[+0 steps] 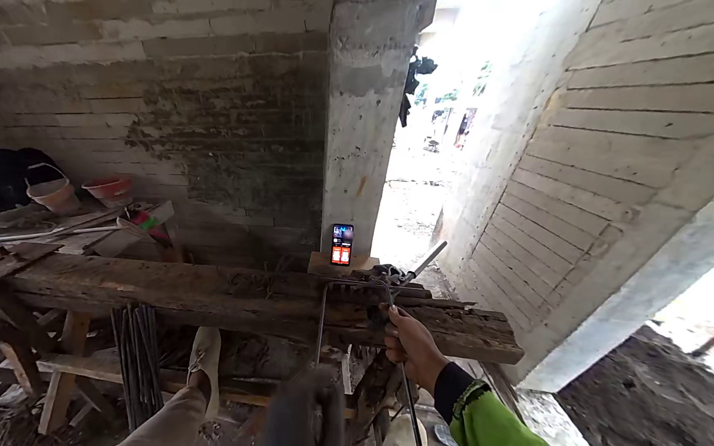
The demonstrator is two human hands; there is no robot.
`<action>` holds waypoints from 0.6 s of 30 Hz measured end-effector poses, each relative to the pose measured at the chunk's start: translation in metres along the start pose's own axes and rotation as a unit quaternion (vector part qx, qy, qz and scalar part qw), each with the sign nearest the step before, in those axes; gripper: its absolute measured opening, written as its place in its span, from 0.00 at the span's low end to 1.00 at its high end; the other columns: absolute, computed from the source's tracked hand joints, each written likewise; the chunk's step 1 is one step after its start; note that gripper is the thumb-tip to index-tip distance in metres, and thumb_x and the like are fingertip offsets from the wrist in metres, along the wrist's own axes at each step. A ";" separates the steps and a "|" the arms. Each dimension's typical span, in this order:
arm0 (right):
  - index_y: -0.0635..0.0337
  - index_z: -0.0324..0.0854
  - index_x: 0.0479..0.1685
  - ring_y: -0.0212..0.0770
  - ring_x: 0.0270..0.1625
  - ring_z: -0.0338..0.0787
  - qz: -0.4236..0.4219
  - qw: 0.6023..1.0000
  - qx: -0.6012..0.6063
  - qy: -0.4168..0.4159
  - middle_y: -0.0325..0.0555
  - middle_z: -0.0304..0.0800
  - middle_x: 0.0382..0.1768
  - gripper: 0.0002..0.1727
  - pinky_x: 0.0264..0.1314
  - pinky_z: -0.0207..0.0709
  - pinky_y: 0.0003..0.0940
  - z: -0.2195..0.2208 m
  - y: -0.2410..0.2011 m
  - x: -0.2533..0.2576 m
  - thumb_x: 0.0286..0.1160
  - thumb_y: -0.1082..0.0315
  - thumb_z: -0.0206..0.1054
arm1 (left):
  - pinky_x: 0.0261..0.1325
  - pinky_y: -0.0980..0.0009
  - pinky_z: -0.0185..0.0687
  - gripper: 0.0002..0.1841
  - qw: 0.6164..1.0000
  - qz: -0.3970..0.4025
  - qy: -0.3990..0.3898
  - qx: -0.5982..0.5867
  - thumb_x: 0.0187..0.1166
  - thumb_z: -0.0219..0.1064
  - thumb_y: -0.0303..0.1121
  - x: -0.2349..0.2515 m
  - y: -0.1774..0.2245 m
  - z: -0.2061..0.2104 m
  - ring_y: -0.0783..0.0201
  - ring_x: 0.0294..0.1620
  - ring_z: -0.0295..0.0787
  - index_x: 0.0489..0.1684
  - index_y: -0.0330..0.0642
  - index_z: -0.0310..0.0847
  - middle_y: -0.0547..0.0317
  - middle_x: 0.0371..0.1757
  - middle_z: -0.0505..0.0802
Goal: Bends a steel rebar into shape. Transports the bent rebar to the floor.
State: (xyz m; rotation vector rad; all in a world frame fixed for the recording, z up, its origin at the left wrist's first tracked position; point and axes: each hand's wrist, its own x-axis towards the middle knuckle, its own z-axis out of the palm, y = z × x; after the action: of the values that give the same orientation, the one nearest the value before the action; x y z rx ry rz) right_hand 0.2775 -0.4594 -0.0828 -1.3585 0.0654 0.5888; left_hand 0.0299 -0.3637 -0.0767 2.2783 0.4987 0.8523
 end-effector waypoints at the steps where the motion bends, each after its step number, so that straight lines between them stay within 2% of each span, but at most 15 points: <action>1: 0.50 0.78 0.68 0.31 0.11 0.56 0.005 1.000 0.000 -0.003 0.32 0.54 0.15 0.19 0.12 0.56 0.26 0.000 0.000 0.000 0.95 0.52 0.49 | 0.59 0.57 0.87 0.26 0.996 -0.080 -0.024 0.013 0.84 0.62 0.52 0.026 -0.010 0.002 0.60 0.56 0.89 0.74 0.47 0.79 0.56 0.58 0.91; 2: 0.49 0.77 0.69 0.30 0.11 0.56 0.008 1.000 0.003 -0.005 0.31 0.53 0.16 0.19 0.12 0.55 0.26 0.000 0.001 0.000 0.95 0.52 0.49 | 0.65 0.53 0.85 0.32 0.986 -0.158 -0.053 -0.009 0.84 0.60 0.57 0.048 -0.023 0.009 0.57 0.65 0.87 0.83 0.51 0.72 0.54 0.70 0.87; 3: 0.49 0.77 0.68 0.30 0.12 0.56 0.012 1.000 0.007 -0.006 0.31 0.53 0.16 0.18 0.12 0.55 0.26 0.000 0.001 -0.001 0.95 0.52 0.49 | 0.69 0.50 0.83 0.35 0.969 -0.223 -0.083 -0.063 0.84 0.59 0.60 0.066 -0.037 0.019 0.56 0.70 0.85 0.88 0.54 0.66 0.52 0.75 0.84; 4: 0.48 0.77 0.67 0.30 0.11 0.56 0.016 1.000 0.011 -0.008 0.31 0.53 0.16 0.18 0.12 0.55 0.26 0.000 0.001 -0.002 0.95 0.52 0.49 | 0.66 0.50 0.85 0.34 0.947 -0.272 -0.105 -0.134 0.85 0.60 0.59 0.079 -0.048 0.030 0.55 0.68 0.87 0.88 0.56 0.65 0.51 0.75 0.85; 6: 0.49 0.76 0.68 0.31 0.11 0.55 0.017 1.000 0.012 -0.013 0.32 0.53 0.15 0.19 0.12 0.56 0.26 0.000 0.000 -0.002 0.95 0.51 0.48 | 0.52 0.54 0.92 0.29 0.902 -0.320 -0.127 -0.261 0.88 0.60 0.54 0.094 -0.058 0.049 0.54 0.58 0.92 0.86 0.56 0.68 0.50 0.69 0.88; 7: 0.50 0.76 0.67 0.31 0.10 0.56 0.006 1.000 -0.010 -0.007 0.33 0.54 0.15 0.19 0.11 0.56 0.27 0.000 0.000 -0.001 0.95 0.52 0.48 | 0.41 0.59 0.91 0.26 0.892 -0.324 -0.122 -0.290 0.89 0.60 0.50 0.096 -0.059 0.058 0.57 0.48 0.94 0.85 0.56 0.70 0.52 0.62 0.92; 8: 0.54 0.76 0.66 0.33 0.10 0.60 -0.025 0.997 -0.068 0.008 0.37 0.58 0.15 0.19 0.11 0.59 0.27 -0.002 0.002 0.002 0.96 0.53 0.48 | 0.30 0.64 0.87 0.24 0.886 -0.327 -0.112 -0.308 0.90 0.60 0.47 0.098 -0.058 0.064 0.59 0.36 0.93 0.84 0.57 0.72 0.53 0.53 0.94; 9: 0.58 0.78 0.65 0.36 0.13 0.69 -0.074 0.980 -0.182 0.036 0.43 0.68 0.19 0.19 0.15 0.68 0.29 -0.004 0.002 0.005 0.95 0.55 0.51 | 0.24 0.67 0.81 0.23 0.881 -0.335 -0.109 -0.316 0.91 0.59 0.45 0.097 -0.056 0.068 0.61 0.29 0.90 0.84 0.58 0.73 0.54 0.47 0.95; 10: 0.59 0.82 0.64 0.39 0.24 0.84 -0.131 0.932 -0.329 0.071 0.47 0.83 0.29 0.19 0.28 0.81 0.34 -0.009 0.000 0.007 0.92 0.55 0.57 | 0.19 0.69 0.75 0.22 0.877 -0.346 -0.106 -0.315 0.92 0.58 0.45 0.097 -0.054 0.070 0.63 0.21 0.85 0.84 0.61 0.75 0.55 0.40 0.95; 11: 0.57 0.84 0.65 0.44 0.45 0.92 -0.180 0.867 -0.454 0.099 0.49 0.92 0.46 0.20 0.50 0.86 0.44 -0.011 -0.007 0.005 0.87 0.54 0.63 | 0.17 0.70 0.72 0.22 0.871 -0.362 -0.110 -0.314 0.92 0.58 0.45 0.097 -0.050 0.069 0.64 0.19 0.81 0.84 0.63 0.74 0.55 0.37 0.94; 12: 0.55 0.83 0.69 0.51 0.63 0.89 -0.223 0.800 -0.544 0.115 0.52 0.88 0.62 0.24 0.66 0.83 0.52 -0.013 -0.013 0.005 0.81 0.52 0.67 | 0.17 0.70 0.71 0.22 0.863 -0.378 -0.113 -0.314 0.92 0.58 0.46 0.098 -0.045 0.067 0.64 0.18 0.80 0.84 0.64 0.74 0.55 0.36 0.93; 13: 0.54 0.81 0.73 0.58 0.73 0.82 -0.262 0.739 -0.607 0.130 0.56 0.81 0.72 0.29 0.73 0.77 0.57 -0.015 -0.019 0.006 0.74 0.50 0.71 | 0.16 0.71 0.70 0.22 0.856 -0.394 -0.116 -0.316 0.92 0.58 0.45 0.099 -0.040 0.064 0.65 0.17 0.78 0.84 0.65 0.74 0.55 0.36 0.92; 15: 0.51 0.78 0.79 0.61 0.83 0.70 -0.315 0.651 -0.675 0.145 0.56 0.71 0.82 0.39 0.82 0.67 0.58 -0.016 -0.030 0.013 0.64 0.46 0.76 | 0.14 0.73 0.67 0.22 0.840 -0.418 -0.120 -0.324 0.91 0.59 0.45 0.102 -0.031 0.058 0.66 0.15 0.75 0.84 0.65 0.74 0.56 0.36 0.90; 17: 0.52 0.76 0.81 0.57 0.87 0.65 -0.314 0.623 -0.705 0.127 0.54 0.68 0.84 0.43 0.89 0.58 0.55 -0.015 -0.039 0.021 0.61 0.44 0.77 | 0.13 0.74 0.65 0.23 0.827 -0.430 -0.127 -0.339 0.91 0.58 0.44 0.105 -0.025 0.054 0.67 0.14 0.73 0.84 0.65 0.73 0.56 0.34 0.88; 18: 0.53 0.78 0.79 0.56 0.86 0.68 -0.304 0.625 -0.709 0.116 0.54 0.69 0.84 0.42 0.88 0.60 0.53 -0.015 -0.041 0.025 0.61 0.45 0.78 | 0.13 0.74 0.65 0.23 0.821 -0.433 -0.131 -0.348 0.91 0.58 0.44 0.105 -0.024 0.053 0.67 0.14 0.72 0.85 0.64 0.72 0.56 0.34 0.88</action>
State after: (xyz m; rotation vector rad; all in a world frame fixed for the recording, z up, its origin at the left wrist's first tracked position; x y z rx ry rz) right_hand 0.3206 -0.4681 -0.0585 -2.8090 -0.8096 -0.3165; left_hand 0.1387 -0.3126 -0.0776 1.2324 0.8280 0.1748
